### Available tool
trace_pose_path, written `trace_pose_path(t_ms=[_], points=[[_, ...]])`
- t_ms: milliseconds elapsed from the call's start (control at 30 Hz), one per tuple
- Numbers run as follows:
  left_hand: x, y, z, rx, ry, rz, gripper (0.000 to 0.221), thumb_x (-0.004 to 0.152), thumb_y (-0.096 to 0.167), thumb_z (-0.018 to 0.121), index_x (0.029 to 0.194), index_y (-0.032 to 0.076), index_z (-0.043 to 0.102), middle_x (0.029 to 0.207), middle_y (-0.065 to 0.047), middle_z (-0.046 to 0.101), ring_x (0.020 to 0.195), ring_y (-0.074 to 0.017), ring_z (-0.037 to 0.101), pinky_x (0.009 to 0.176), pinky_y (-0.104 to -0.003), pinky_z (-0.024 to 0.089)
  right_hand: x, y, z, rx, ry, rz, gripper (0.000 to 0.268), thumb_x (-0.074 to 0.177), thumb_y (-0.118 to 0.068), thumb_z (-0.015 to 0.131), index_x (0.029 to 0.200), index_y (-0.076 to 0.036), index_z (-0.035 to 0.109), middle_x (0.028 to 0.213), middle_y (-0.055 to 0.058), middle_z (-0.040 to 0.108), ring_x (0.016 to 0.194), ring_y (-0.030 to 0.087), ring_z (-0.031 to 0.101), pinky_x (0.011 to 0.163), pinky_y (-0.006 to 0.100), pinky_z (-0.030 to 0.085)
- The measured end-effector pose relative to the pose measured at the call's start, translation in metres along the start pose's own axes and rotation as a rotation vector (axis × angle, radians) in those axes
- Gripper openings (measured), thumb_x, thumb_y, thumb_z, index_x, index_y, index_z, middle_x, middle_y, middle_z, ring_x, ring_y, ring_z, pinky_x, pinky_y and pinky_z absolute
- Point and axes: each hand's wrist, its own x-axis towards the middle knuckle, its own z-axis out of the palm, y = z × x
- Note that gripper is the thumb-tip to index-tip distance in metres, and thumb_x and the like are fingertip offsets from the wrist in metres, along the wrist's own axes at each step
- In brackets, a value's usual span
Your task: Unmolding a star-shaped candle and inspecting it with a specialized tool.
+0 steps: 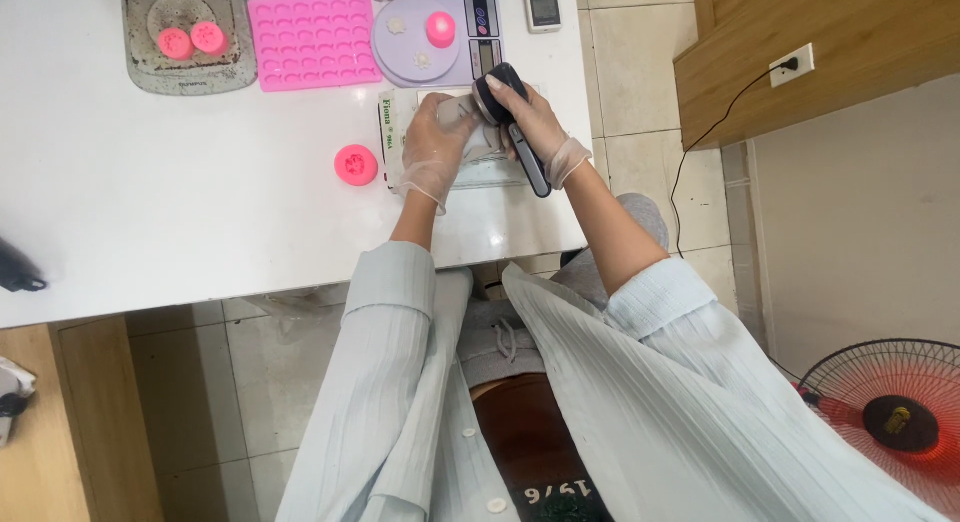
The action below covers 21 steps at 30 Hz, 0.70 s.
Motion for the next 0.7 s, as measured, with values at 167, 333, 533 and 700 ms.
trace_pose_path(t_ms=[167,333,533,700], points=[[-0.001,0.004,-0.002,-0.004,-0.021,-0.024,0.044,0.080,0.040,0.082,0.112,0.013,0.067,0.103,-0.012,0.076,0.097,-0.0290,0.073,0.085,-0.040,0.054,0.001,-0.002,0.002,-0.044,0.036,0.036,0.056,0.089,-0.060,0.067,0.105,-0.006,0.060,0.063,0.002,0.058,0.042,0.011,0.055,0.038,0.025,0.046],[0.002,-0.007,0.003,0.002,0.017,0.034,0.043,0.081,0.038,0.082,0.113,0.012,0.067,0.106,-0.014,0.076,0.100,-0.0325,0.072,0.086,-0.042,0.053,0.003,-0.001,0.001,-0.044,0.020,0.036,0.056,0.089,-0.059,0.067,0.105,-0.006,0.061,0.062,0.003,0.058,0.042,0.011,0.055,0.038,0.025,0.046],[0.005,-0.012,0.003,-0.006,0.026,0.049,0.044,0.081,0.036,0.082,0.115,0.012,0.066,0.107,-0.015,0.075,0.102,-0.0338,0.071,0.087,-0.042,0.053,0.008,0.002,0.002,-0.069,0.012,0.039,0.057,0.089,-0.060,0.067,0.106,-0.005,0.060,0.063,0.003,0.058,0.042,0.012,0.056,0.039,0.026,0.046],[0.002,-0.010,0.002,-0.021,0.010,0.042,0.045,0.081,0.036,0.081,0.117,0.012,0.066,0.107,-0.015,0.075,0.101,-0.0327,0.072,0.087,-0.041,0.053,0.011,0.004,-0.001,-0.088,0.009,0.065,0.058,0.088,-0.059,0.068,0.107,-0.005,0.061,0.064,0.003,0.058,0.042,0.013,0.055,0.038,0.027,0.046]])
